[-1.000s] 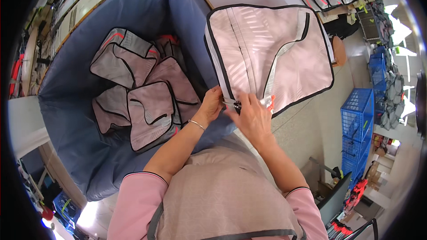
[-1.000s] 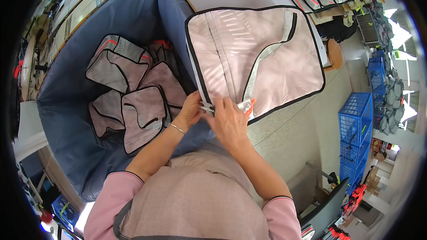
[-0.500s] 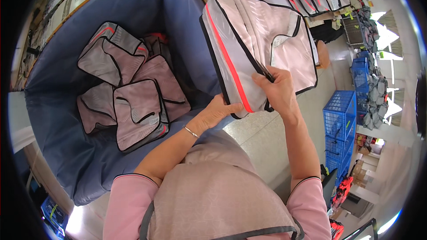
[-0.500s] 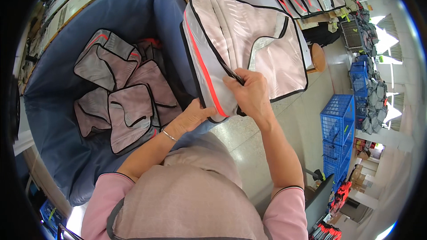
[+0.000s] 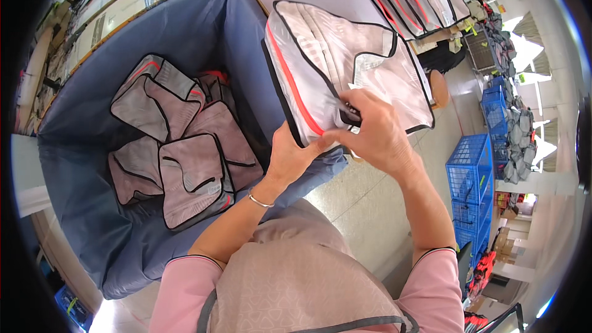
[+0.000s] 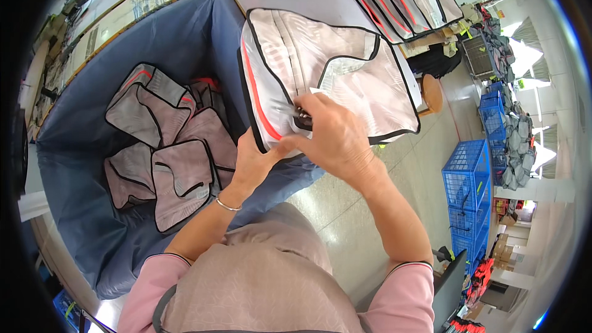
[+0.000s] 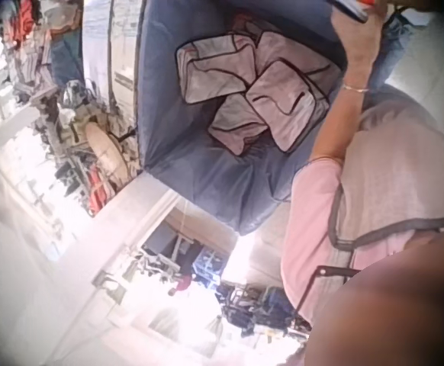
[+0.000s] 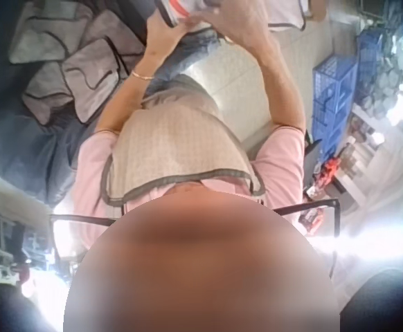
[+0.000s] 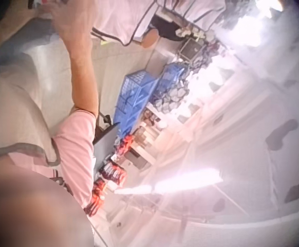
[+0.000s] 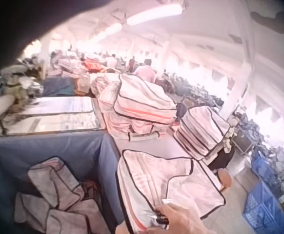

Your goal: Picking up soft storage bags from a large bin, inspecting the interiors and zippers, and stacking them on a table.

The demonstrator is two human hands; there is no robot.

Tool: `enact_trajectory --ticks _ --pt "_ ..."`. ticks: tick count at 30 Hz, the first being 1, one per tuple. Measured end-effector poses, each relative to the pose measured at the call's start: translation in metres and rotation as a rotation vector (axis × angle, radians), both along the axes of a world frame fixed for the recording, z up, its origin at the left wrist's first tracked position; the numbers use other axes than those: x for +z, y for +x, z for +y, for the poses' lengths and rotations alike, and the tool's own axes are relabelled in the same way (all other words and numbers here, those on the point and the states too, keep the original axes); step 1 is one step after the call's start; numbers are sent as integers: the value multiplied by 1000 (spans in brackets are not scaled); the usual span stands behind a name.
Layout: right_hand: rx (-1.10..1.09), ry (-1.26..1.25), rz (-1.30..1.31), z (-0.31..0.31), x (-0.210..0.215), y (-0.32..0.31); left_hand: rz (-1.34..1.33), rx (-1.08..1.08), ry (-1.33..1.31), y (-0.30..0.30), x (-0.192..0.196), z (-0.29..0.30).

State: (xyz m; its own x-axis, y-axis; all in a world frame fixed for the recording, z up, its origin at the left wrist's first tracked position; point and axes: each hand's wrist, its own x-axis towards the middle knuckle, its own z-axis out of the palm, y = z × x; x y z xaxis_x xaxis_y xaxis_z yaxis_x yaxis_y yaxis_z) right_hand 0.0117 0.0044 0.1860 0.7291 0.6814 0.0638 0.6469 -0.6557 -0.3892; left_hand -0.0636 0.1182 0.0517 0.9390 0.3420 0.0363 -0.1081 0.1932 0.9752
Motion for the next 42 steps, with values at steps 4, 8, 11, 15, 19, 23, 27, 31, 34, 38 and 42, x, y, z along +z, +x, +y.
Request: enact_trajectory --ticks 4,8,11,15,19,23,27,31,34,38,42 --pt "36 -162 -151 12 7 -5 123 -128 -17 -2 9 10" --pt "202 -60 -345 17 -5 -2 19 -52 -14 1 11 3" --pt "154 -26 -319 17 -6 3 -20 6 72 5 14 6" --pt "8 292 -417 11 14 34 129 -215 -362 2 20 4" --pt "-426 448 -51 3 47 47 294 -197 -566 -23 -15 -5" --pt "-352 451 46 -16 7 25 327 -402 -440 -45 -49 2" --pt "-253 477 321 -23 2 -10 -348 -418 641 -6 -39 56" --pt "64 352 401 -39 -3 -23 208 -120 -708 40 -96 79" --pt "213 240 414 -56 -23 -23 336 -20 -686 61 -97 75" --pt "192 262 746 -50 -23 -21 274 286 -255 63 -99 52" --pt "-177 194 270 3 -40 -20 78 331 -48 58 -62 5"
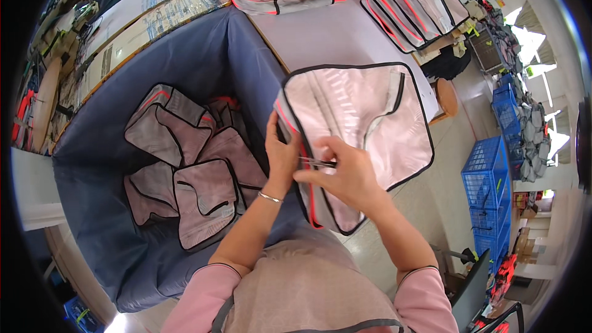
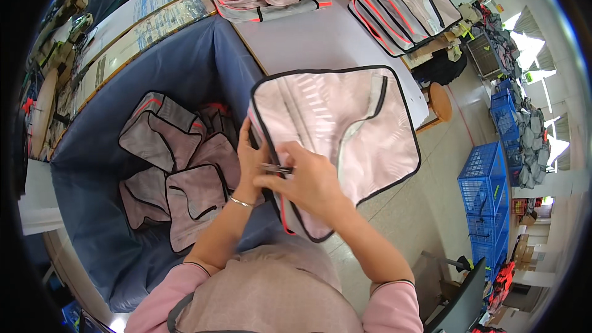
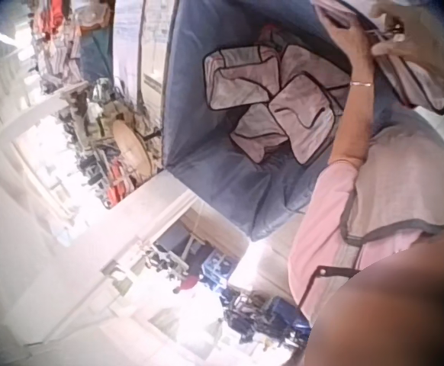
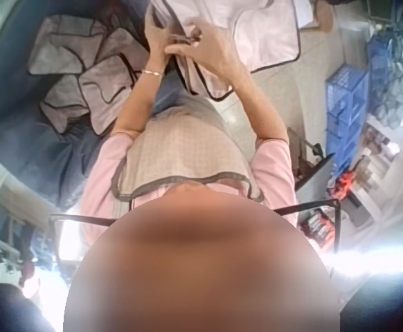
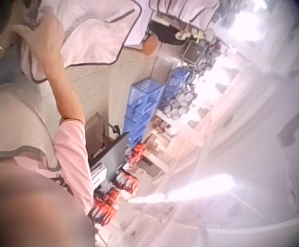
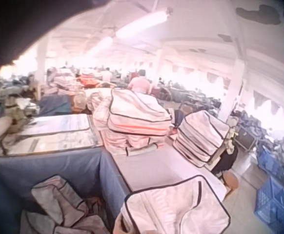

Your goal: Picking up soft storage bags from a large bin, inspecting the interiors and zippers, and stacking them on a table.

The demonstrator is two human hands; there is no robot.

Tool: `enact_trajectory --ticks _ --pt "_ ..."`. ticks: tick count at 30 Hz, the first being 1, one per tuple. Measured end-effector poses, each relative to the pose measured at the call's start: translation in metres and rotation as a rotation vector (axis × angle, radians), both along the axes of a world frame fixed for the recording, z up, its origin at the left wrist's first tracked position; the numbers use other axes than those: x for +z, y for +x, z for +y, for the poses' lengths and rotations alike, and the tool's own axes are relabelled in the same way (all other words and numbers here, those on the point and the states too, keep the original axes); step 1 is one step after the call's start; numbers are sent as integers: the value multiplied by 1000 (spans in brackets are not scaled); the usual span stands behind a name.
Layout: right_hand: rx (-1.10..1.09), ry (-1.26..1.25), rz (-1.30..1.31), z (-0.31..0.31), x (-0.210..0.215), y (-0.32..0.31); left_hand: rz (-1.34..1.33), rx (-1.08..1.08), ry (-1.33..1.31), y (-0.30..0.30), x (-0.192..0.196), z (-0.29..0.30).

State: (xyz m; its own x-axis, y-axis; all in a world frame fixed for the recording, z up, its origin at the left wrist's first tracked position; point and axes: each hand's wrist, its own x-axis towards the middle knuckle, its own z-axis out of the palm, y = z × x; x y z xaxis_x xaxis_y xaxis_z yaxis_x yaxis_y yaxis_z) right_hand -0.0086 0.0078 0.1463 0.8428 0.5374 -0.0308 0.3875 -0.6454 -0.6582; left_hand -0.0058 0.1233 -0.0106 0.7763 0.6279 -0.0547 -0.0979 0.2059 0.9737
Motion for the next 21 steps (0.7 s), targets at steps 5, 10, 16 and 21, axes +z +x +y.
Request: enact_trajectory --ticks 5,10,16,21 --pt "-106 -305 -244 6 -20 11 -113 -144 -151 -16 23 -13" --pt "-264 10 -126 -49 21 43 83 -110 483 -44 -21 27" --pt "-208 117 -27 -43 52 41 152 -68 577 -87 -72 32" --pt "283 61 -304 23 56 29 134 174 516 -100 -77 6"
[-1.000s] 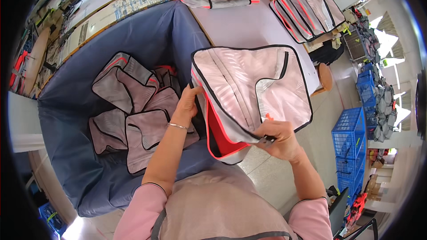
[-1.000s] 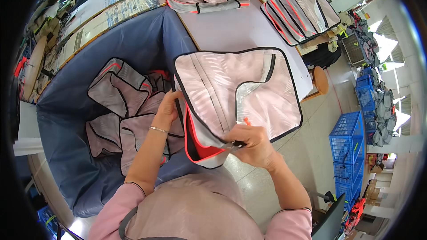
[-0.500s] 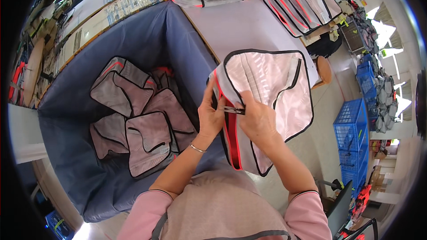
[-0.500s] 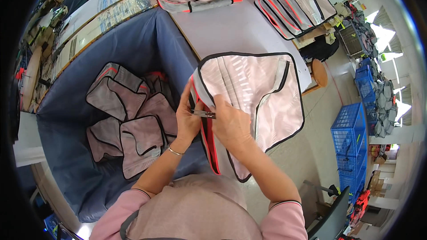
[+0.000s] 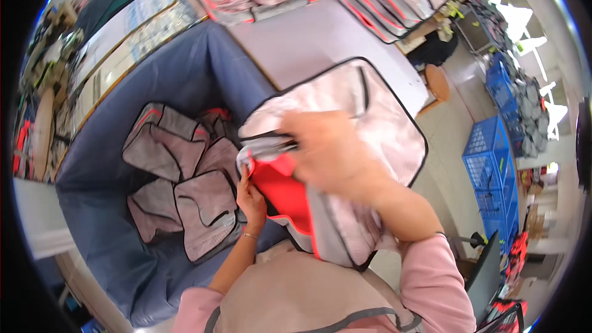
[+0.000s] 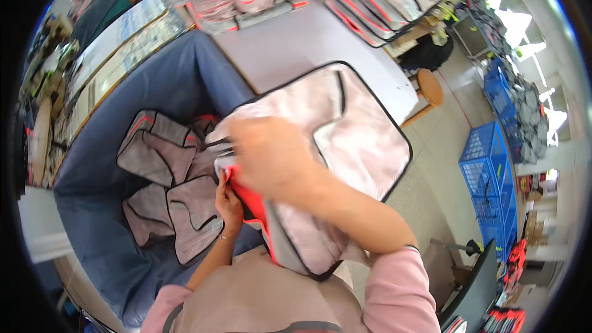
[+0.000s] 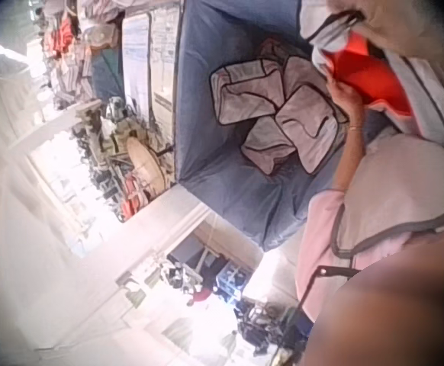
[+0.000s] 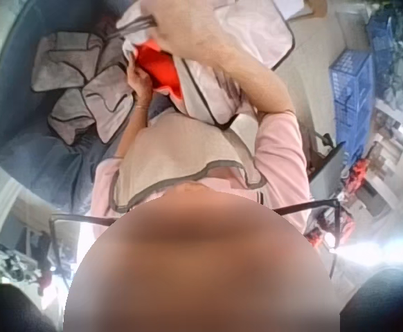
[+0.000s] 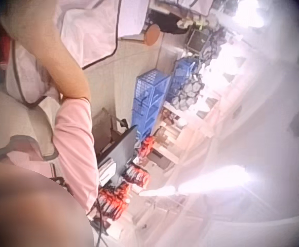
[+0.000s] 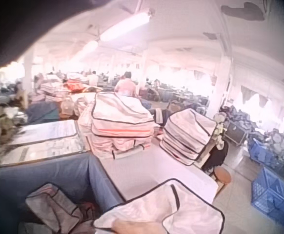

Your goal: Picking up soft storage bags from a large bin, inspecting the interiors and zippers, and stacking them on a table.

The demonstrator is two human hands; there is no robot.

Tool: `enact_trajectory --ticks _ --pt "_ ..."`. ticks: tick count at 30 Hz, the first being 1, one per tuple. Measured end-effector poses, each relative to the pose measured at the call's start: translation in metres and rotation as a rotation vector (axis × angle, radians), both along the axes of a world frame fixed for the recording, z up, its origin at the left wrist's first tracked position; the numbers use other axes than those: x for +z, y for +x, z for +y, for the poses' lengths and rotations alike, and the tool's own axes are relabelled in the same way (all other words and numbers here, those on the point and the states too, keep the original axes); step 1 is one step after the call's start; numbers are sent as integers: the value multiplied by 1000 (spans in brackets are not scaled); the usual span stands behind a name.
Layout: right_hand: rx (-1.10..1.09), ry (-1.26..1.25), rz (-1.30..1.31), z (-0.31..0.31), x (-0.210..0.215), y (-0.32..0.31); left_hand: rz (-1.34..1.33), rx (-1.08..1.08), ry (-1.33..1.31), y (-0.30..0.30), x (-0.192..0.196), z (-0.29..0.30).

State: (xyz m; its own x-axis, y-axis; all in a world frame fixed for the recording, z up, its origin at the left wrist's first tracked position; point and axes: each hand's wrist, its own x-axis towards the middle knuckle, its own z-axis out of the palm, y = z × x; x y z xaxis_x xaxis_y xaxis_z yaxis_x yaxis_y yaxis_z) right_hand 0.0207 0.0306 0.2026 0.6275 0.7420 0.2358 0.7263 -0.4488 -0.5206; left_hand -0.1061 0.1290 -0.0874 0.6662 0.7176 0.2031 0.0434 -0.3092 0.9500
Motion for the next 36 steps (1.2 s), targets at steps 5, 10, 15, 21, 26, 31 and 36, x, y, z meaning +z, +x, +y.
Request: enact_trajectory --ticks 5,10,15,21,26,31,36 --pt "145 -90 -78 42 -14 -15 -95 -91 -515 7 -51 -4" --pt "60 -85 106 8 -105 -4 325 -88 453 16 12 15" --pt "47 135 413 -4 -146 -23 -150 -484 -1516 9 80 30" --pt "-453 329 758 -38 -152 14 -62 -88 -1331 43 93 26" --pt "-466 327 970 -46 -183 13 55 -28 -1159 73 61 50" --pt "-504 402 1050 -55 -183 13 36 -181 -1338 59 59 54" --pt "-411 276 675 -54 -143 8 -8 -325 -1395 49 80 33"
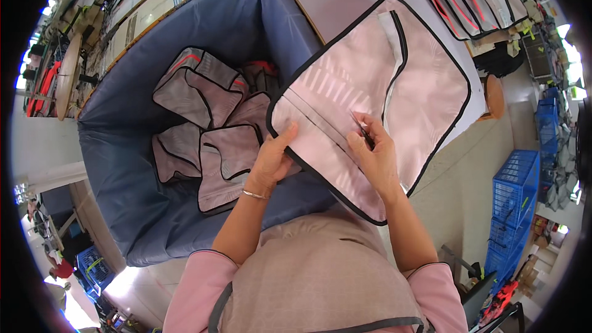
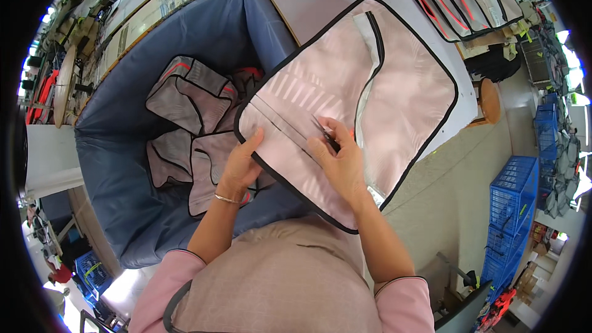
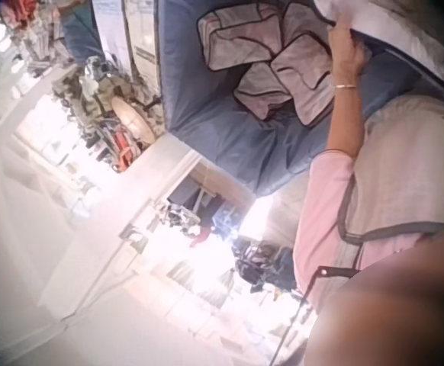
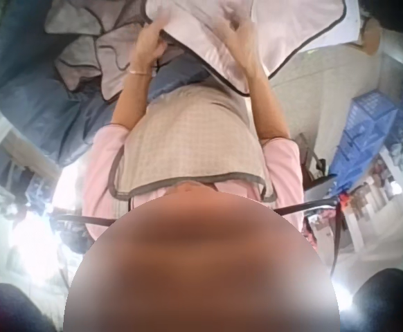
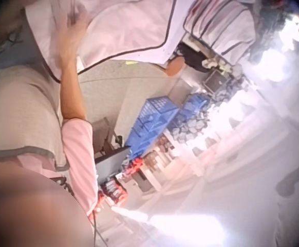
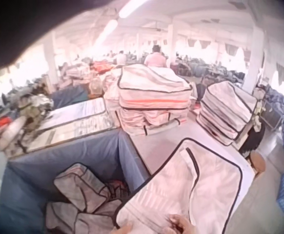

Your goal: Picking up soft storage bags from a large bin, inspecting the interiors and zippers, and stacking them on a table.

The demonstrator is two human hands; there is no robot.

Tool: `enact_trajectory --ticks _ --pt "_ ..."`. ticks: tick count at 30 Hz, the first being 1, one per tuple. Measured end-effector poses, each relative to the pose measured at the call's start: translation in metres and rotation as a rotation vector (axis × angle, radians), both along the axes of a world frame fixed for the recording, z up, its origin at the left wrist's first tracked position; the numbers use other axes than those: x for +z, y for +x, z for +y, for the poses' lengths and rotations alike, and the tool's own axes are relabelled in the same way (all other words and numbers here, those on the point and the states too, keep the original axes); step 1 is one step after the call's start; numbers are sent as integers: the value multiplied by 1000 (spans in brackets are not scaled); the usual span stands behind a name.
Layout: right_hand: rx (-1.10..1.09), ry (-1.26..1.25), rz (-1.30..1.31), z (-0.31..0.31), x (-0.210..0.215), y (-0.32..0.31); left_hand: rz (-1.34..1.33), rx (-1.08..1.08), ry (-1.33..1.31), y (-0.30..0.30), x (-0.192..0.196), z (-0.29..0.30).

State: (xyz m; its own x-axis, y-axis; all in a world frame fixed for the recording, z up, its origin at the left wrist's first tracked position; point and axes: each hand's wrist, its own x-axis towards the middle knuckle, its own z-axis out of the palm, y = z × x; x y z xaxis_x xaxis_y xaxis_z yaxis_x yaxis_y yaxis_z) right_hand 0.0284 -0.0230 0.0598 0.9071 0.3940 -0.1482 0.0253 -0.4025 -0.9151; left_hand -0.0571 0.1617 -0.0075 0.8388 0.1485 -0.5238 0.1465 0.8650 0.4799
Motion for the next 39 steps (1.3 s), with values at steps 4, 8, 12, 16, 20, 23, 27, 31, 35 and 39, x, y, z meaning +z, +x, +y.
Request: enact_trajectory --ticks 4,8,12,16,20,23,27,31,35,39 --pt "-46 68 -115 20 30 -14 -81 21 -56 4 18 -20" --pt "89 -271 -429 19 41 -18 -110 -9 -229 2 26 -32" --pt "117 -398 -713 19 43 -18 -145 -32 -336 2 29 -36" --pt "141 -449 -863 20 48 -15 -199 -33 -362 1 28 -39" --pt "141 -441 -897 20 45 -14 -189 -35 -375 0 29 -39" --pt "115 -448 -907 20 45 -15 -217 -65 -407 0 26 -38" --pt "91 -368 -735 15 44 -15 -189 -66 -310 1 29 -37" --pt "90 -290 -699 14 40 -13 -194 -70 -326 3 27 -36" --pt "113 -357 -775 20 41 -12 -206 -56 -327 1 25 -36" --pt "135 -395 -837 23 40 -10 -200 -45 -309 0 22 -36"
